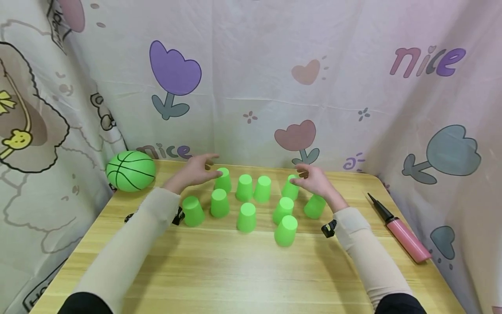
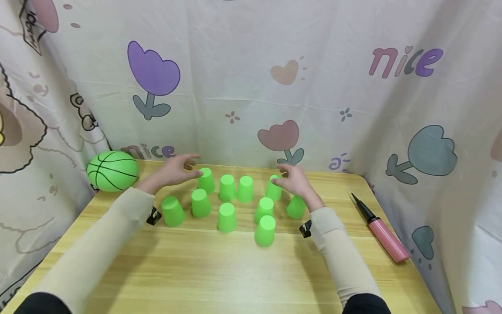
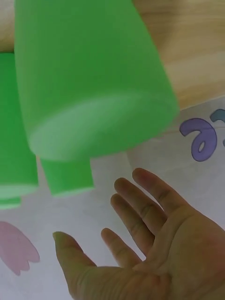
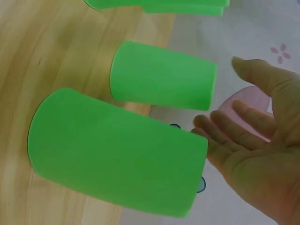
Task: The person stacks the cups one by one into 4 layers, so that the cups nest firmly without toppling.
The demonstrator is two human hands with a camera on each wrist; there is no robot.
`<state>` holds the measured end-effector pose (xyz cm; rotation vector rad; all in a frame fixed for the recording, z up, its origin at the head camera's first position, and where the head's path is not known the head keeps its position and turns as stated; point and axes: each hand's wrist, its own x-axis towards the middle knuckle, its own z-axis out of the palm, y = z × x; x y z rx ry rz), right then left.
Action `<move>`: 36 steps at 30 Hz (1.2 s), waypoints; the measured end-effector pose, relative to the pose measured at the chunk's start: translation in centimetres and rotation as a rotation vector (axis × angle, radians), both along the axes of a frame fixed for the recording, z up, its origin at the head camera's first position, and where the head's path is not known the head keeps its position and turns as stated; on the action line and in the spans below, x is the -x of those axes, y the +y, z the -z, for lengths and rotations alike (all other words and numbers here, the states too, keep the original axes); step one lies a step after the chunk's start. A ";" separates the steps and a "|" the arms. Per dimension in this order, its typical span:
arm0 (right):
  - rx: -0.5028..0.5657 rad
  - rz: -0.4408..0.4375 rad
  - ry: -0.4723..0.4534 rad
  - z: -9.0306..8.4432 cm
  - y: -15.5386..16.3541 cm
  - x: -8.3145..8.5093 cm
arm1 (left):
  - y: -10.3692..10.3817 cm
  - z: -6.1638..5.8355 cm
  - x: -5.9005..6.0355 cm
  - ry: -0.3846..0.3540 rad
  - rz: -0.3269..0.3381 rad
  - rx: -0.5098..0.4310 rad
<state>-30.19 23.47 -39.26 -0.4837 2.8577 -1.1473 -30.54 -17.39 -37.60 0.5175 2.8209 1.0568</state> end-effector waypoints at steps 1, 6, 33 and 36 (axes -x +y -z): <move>-0.008 0.000 -0.010 0.1 -0.1 0.1 | 0.2 0.2 0.1 -0.009 0.002 0.013; -0.043 0.004 -0.031 0.6 -0.5 0.4 | 0.7 0.8 0.3 -0.046 0.004 0.053; -0.087 0.024 0.097 0.8 -4.9 5.4 | 1.7 2.4 1.4 -0.078 -0.020 0.127; -0.084 0.025 0.087 0.9 -5.3 6.0 | 1.7 2.5 1.4 -0.078 -0.019 0.127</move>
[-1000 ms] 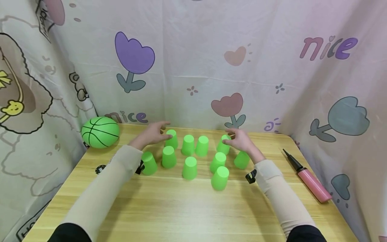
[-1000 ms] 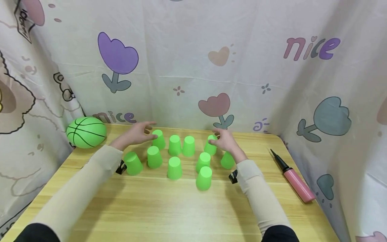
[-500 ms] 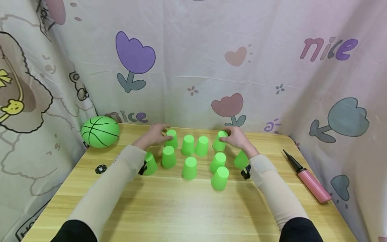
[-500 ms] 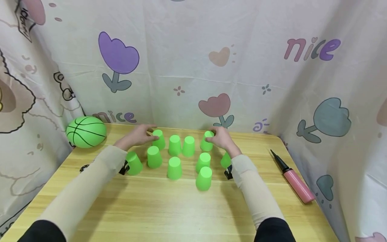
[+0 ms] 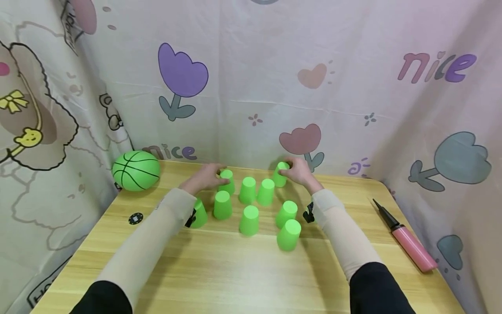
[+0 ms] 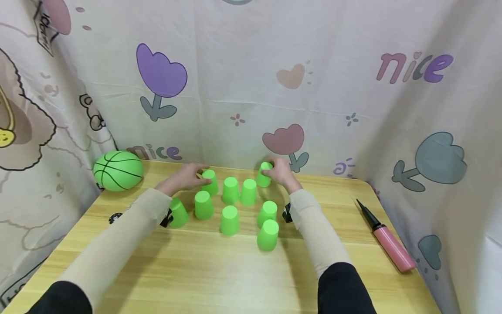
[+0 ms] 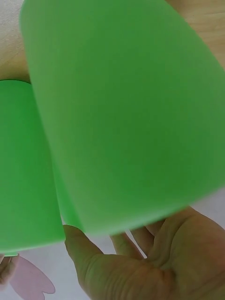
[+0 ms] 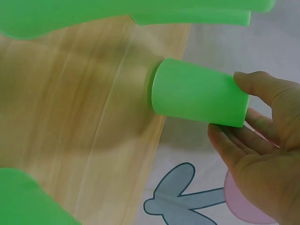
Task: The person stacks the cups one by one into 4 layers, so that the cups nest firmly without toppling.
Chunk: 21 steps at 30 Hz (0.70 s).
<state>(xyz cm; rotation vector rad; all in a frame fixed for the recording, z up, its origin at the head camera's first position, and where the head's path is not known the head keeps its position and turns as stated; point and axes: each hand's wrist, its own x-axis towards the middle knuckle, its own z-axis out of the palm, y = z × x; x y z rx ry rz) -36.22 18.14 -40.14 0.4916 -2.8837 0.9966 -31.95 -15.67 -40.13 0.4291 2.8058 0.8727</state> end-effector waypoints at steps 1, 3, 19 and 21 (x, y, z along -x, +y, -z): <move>0.000 0.001 -0.007 0.0 -0.1 0.1 | 0.1 0.1 0.0 -0.002 -0.001 0.000; -0.002 0.000 -0.023 0.1 -0.2 0.4 | 0.2 0.1 0.0 -0.005 -0.002 0.001; -0.019 0.016 -0.048 0.6 -0.9 1.3 | 0.3 -0.1 -0.4 -0.003 -0.001 0.002; -0.022 0.015 -0.037 0.7 -1.0 1.4 | 0.2 0.0 -0.3 -0.004 0.000 0.000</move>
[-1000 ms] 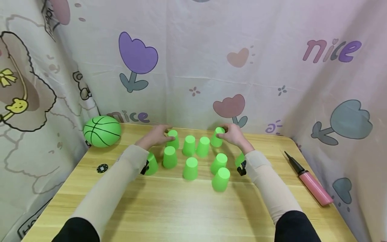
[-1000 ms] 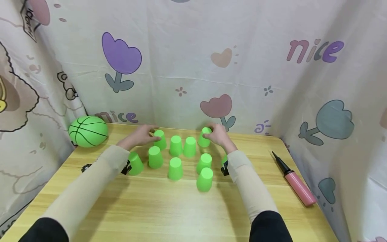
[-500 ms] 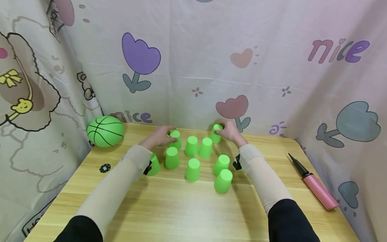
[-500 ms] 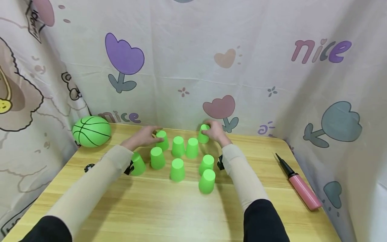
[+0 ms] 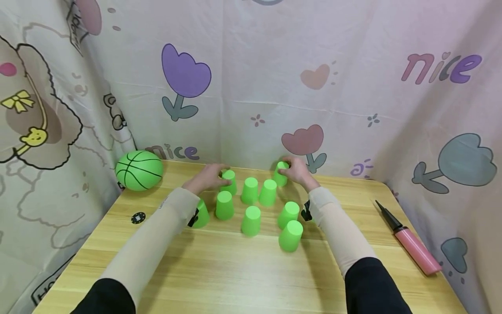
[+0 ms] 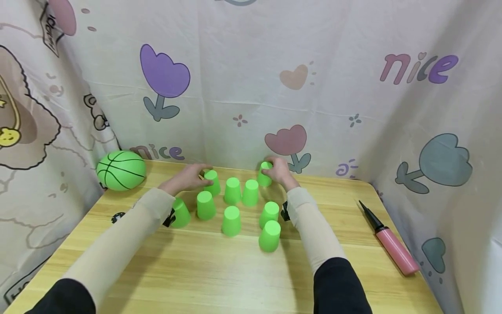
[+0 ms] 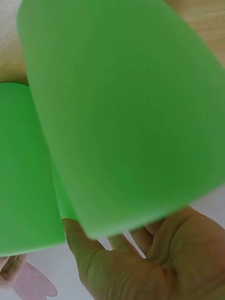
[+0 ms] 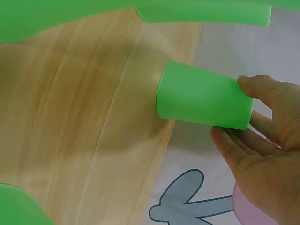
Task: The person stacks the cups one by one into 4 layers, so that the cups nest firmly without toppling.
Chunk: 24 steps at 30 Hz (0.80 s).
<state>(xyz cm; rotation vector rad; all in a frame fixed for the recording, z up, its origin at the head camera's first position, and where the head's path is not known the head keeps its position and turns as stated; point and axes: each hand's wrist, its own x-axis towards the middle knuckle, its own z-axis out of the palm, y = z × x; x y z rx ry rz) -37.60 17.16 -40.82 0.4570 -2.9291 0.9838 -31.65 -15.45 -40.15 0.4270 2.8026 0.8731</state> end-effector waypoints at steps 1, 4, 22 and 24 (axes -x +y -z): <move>0.001 0.001 0.001 0.0 0.0 0.0 | 0.0 0.1 0.0 0.000 0.001 0.000; 0.002 0.004 -0.005 0.1 -0.1 0.0 | -0.1 0.2 0.2 0.001 0.002 0.000; -0.002 0.009 -0.016 -0.1 0.1 0.0 | 0.1 -0.9 1.1 0.031 -0.003 0.012; 0.020 0.019 -0.008 -0.4 0.2 -0.2 | 0.2 -1.3 1.3 0.048 -0.007 0.005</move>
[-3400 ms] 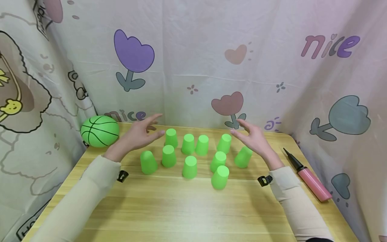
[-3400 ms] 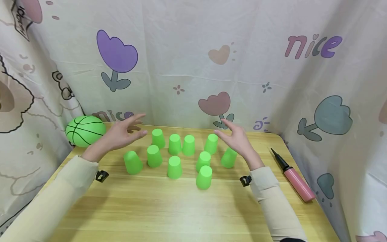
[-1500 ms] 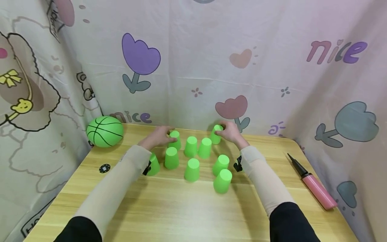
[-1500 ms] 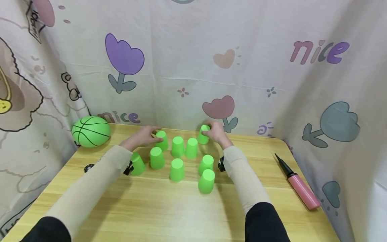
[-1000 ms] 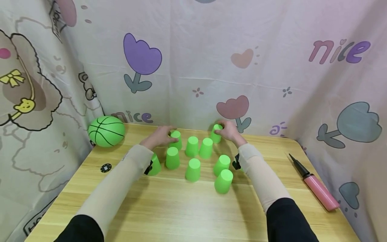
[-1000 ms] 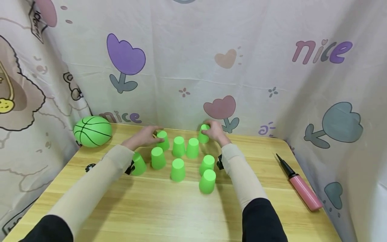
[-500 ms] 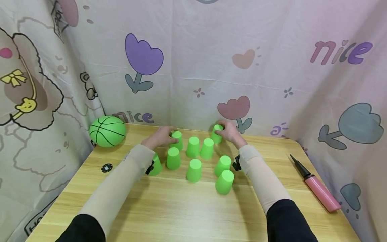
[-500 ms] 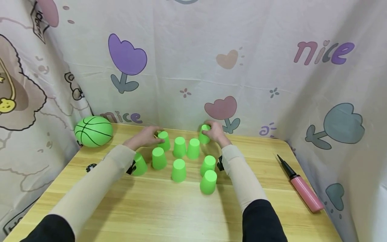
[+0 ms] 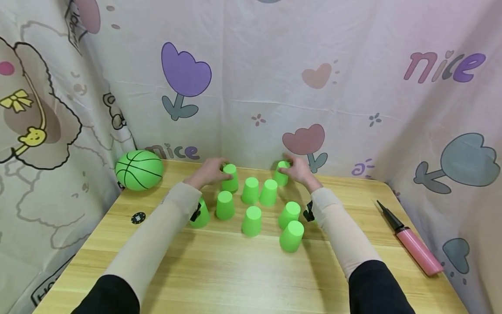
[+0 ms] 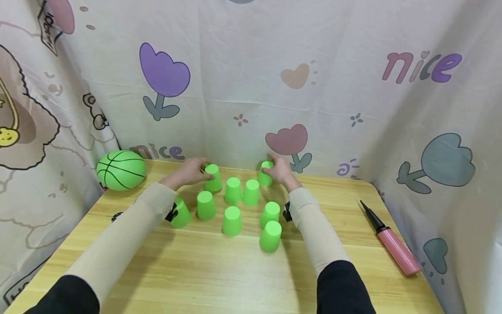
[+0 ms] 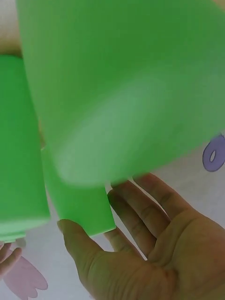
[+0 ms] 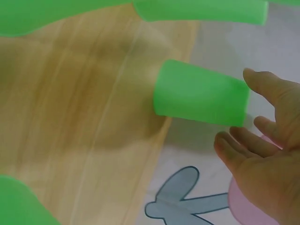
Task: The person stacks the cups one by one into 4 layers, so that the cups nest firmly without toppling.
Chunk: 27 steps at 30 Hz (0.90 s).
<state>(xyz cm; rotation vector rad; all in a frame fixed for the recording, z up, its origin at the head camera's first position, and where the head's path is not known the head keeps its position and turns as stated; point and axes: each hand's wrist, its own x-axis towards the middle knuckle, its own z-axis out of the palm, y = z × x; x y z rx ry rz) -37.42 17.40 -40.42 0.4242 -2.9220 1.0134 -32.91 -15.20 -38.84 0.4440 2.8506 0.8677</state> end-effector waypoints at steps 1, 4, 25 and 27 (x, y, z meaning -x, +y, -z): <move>0.013 0.009 0.003 -0.2 0.2 -0.1 | 0.2 -0.2 0.1 0.009 -0.001 -0.003; 0.041 0.033 0.019 -0.9 0.8 -0.7 | 1.1 -0.9 0.5 0.024 -0.002 -0.017; 0.097 0.000 0.094 -3.0 7.9 -9.4 | 7.4 -1.3 4.2 0.049 0.060 -0.046; 0.091 0.018 0.091 -2.7 8.7 -10.4 | 7.8 -1.1 4.6 0.048 0.068 -0.043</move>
